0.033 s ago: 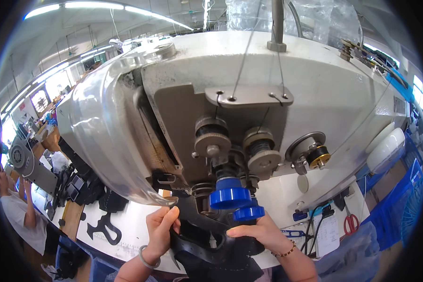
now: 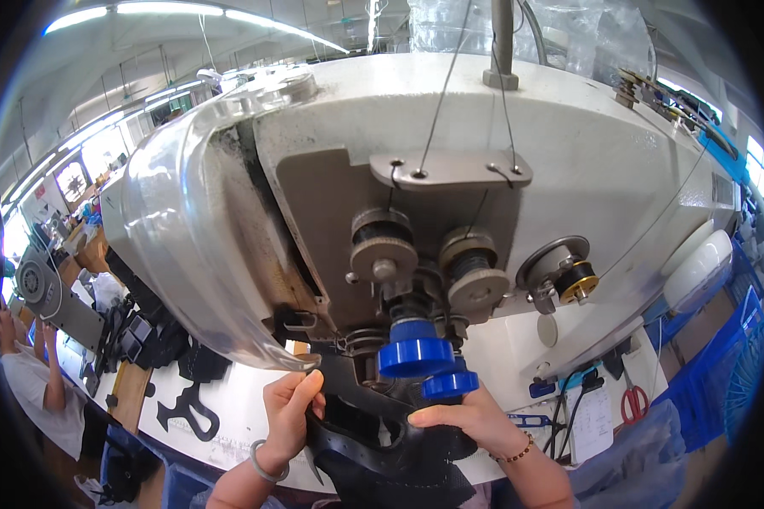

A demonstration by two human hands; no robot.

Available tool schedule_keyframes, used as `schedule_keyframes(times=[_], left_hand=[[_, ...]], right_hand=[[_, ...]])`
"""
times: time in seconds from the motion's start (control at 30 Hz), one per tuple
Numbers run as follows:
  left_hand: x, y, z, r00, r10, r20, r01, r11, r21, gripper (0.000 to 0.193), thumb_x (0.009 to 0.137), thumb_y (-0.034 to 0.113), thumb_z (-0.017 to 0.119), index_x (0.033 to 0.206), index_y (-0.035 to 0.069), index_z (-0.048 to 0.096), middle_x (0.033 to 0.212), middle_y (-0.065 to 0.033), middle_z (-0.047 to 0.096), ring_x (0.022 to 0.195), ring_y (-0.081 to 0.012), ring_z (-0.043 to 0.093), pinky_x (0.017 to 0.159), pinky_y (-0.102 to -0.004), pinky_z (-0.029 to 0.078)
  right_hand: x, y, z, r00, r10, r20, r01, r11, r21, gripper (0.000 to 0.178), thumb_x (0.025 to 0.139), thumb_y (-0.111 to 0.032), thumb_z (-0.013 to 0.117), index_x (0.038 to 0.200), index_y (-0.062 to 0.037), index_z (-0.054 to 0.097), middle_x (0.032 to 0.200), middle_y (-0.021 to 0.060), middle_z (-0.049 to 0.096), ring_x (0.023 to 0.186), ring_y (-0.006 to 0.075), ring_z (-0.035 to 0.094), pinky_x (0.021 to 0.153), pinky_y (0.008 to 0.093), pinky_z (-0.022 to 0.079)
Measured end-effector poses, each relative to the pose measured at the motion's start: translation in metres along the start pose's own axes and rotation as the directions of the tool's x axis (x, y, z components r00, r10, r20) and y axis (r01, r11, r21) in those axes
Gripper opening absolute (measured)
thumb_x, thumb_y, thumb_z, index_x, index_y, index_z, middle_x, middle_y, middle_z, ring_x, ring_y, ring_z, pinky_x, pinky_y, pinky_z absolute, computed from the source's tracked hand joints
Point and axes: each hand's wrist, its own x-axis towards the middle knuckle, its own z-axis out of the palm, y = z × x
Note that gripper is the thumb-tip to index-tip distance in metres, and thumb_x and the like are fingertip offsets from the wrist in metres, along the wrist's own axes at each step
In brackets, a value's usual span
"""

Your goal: The person aligns shoe component pieces, sews them together using a sewing machine, and places the sewn piece into a bin.

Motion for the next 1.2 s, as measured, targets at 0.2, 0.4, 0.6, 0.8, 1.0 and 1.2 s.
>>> schedule_keyframes(times=[0.2,0.4,0.6,0.8,1.0,1.2], left_hand=[[0.009,0.004,-0.007,1.0,0.015,0.001,-0.015,1.0,-0.01,0.035,0.09,0.02,0.057,0.06,0.002,0.054,0.057,-0.0007,0.054,0.05,-0.0048,0.047,0.048,-0.0191,0.035],[0.018,0.011,-0.006,0.999,0.04,0.03,-0.041,0.999,0.024,0.036,0.089,0.022,0.057,0.06,0.002,0.055,0.056,-0.0005,0.054,0.05,-0.0051,0.048,0.048,-0.0195,0.035],[0.028,0.018,-0.01,0.999,0.04,0.023,-0.042,0.997,0.072,0.037,0.089,0.023,0.058,0.06,0.0,0.059,0.055,-0.0009,0.055,0.049,-0.005,0.048,0.046,-0.0199,0.034],[0.037,0.018,-0.012,0.998,0.066,0.024,-0.07,0.981,0.182,0.033,0.087,0.017,0.062,0.059,-0.001,0.061,0.052,0.0016,0.054,0.048,-0.0023,0.044,0.044,-0.0205,0.031],[0.044,-0.002,-0.017,0.787,0.609,0.097,-0.441,0.444,0.78,0.023,0.078,0.019,0.072,0.066,0.005,0.058,0.05,0.0012,0.052,0.04,-0.0122,0.047,0.042,-0.0246,0.035],[0.03,0.024,-0.017,0.56,0.673,0.484,-0.788,0.25,0.563,0.023,0.074,0.023,0.074,0.088,0.009,0.063,0.054,0.0021,0.051,0.048,-0.0141,0.049,0.047,-0.0254,0.039]], right_hand=[[0.005,-0.006,0.011,1.0,-0.023,-0.002,0.023,1.0,-0.007,0.047,0.068,-0.004,0.075,0.11,-0.0034,0.054,0.083,-0.0015,0.058,0.074,0.0063,0.055,0.068,0.0215,0.045],[0.008,0.001,0.013,0.984,-0.159,-0.085,0.162,0.986,0.03,0.028,0.067,-0.001,0.072,0.094,0.0053,0.065,0.082,0.0081,0.067,0.068,0.0108,0.062,0.064,0.0232,0.049],[0.016,-0.001,0.018,0.978,-0.17,-0.124,0.175,0.984,0.035,0.026,0.066,-0.003,0.072,0.09,0.0038,0.064,0.077,0.0059,0.065,0.065,0.0106,0.06,0.062,0.023,0.048],[0.023,0.009,0.02,0.952,-0.259,-0.164,0.263,0.965,0.002,0.026,0.067,-0.003,0.071,0.091,0.0018,0.064,0.079,0.0044,0.065,0.067,0.0101,0.059,0.062,0.0227,0.047],[0.022,0.017,0.028,0.941,-0.316,-0.121,0.318,0.948,-0.001,0.021,0.07,-0.002,0.07,0.091,0.0009,0.064,0.078,0.0017,0.064,0.068,0.0082,0.058,0.063,0.0218,0.046],[0.02,0.031,0.042,0.951,-0.284,-0.121,0.296,0.95,0.096,0.028,0.076,-0.005,0.071,0.1,-0.0034,0.058,0.089,-0.0001,0.06,0.076,0.0069,0.056,0.07,0.0214,0.046]])
